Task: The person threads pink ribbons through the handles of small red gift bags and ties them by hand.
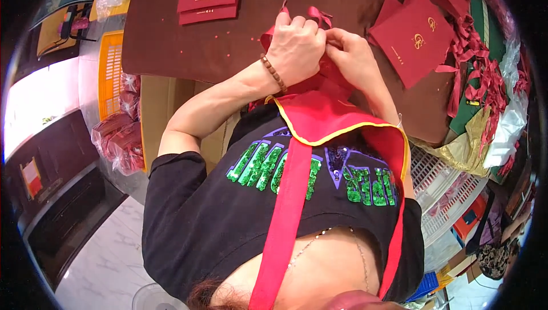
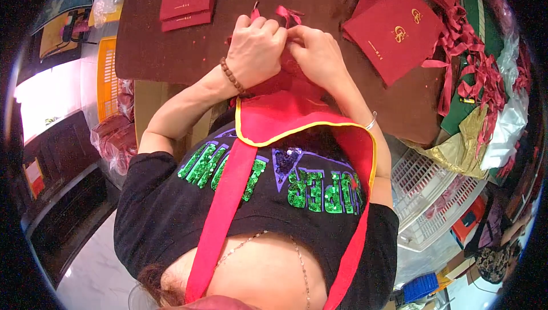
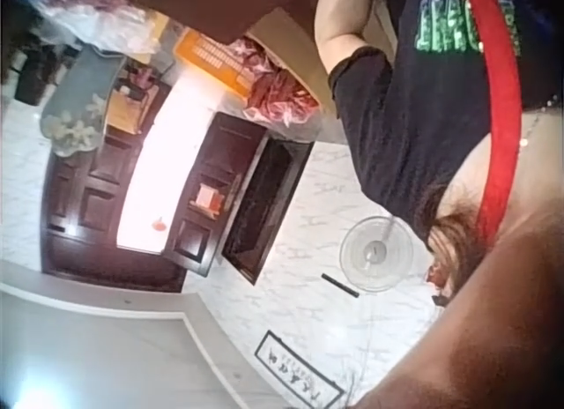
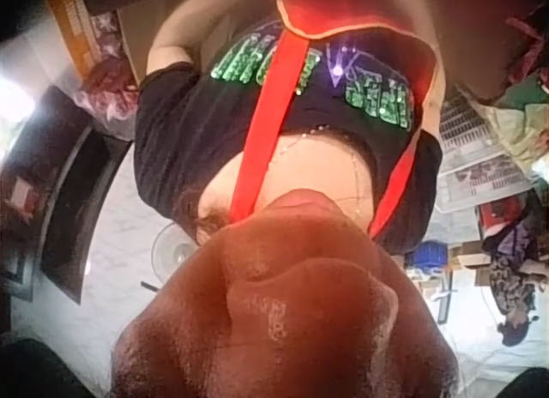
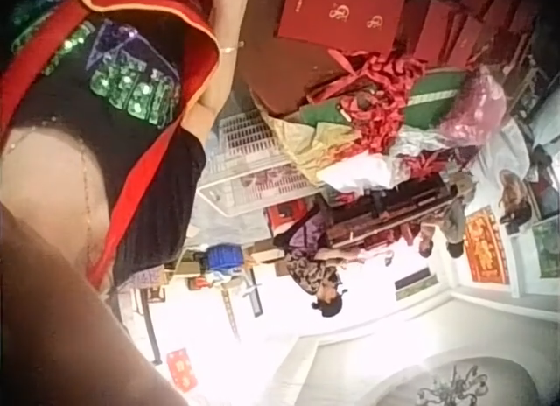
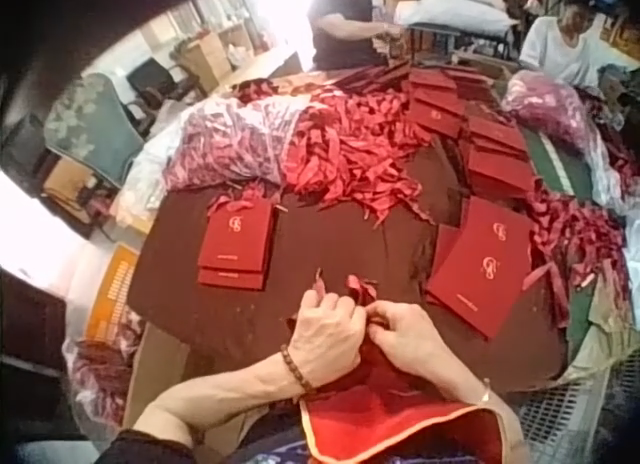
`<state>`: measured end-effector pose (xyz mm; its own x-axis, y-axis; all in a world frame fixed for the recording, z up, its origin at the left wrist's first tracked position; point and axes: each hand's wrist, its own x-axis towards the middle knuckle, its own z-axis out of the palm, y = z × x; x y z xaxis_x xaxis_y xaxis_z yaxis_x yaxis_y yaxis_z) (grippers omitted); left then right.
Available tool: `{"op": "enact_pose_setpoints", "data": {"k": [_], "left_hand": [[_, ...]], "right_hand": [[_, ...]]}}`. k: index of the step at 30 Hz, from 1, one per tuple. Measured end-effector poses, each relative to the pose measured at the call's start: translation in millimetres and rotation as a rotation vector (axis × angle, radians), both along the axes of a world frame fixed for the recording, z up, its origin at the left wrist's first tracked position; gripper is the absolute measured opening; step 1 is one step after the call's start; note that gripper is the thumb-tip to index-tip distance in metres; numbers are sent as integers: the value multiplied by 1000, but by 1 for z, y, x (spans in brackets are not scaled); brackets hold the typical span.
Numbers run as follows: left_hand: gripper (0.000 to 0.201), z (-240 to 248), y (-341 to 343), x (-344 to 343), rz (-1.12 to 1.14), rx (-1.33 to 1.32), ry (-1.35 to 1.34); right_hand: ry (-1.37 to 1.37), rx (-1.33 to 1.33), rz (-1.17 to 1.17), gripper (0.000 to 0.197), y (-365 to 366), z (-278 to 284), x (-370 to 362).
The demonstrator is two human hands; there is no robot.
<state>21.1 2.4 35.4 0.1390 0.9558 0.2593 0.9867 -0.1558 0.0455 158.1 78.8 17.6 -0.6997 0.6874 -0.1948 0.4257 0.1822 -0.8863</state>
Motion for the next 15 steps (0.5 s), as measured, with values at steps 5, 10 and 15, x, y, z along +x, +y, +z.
{"op": "enact_pose_setpoints", "data": {"k": [5,10,15], "left_hand": [[11,0,-5,-8,1,46,-133],[19,8,6,-29,21,-69,-375],[17,1,23,-51,-77,-331,-532]], "right_hand": [[53,122,33,27,0,-5,6],[-7,221,-8,23,-11,4,8],[-124,235,-26,19,-20,22,7]]}}
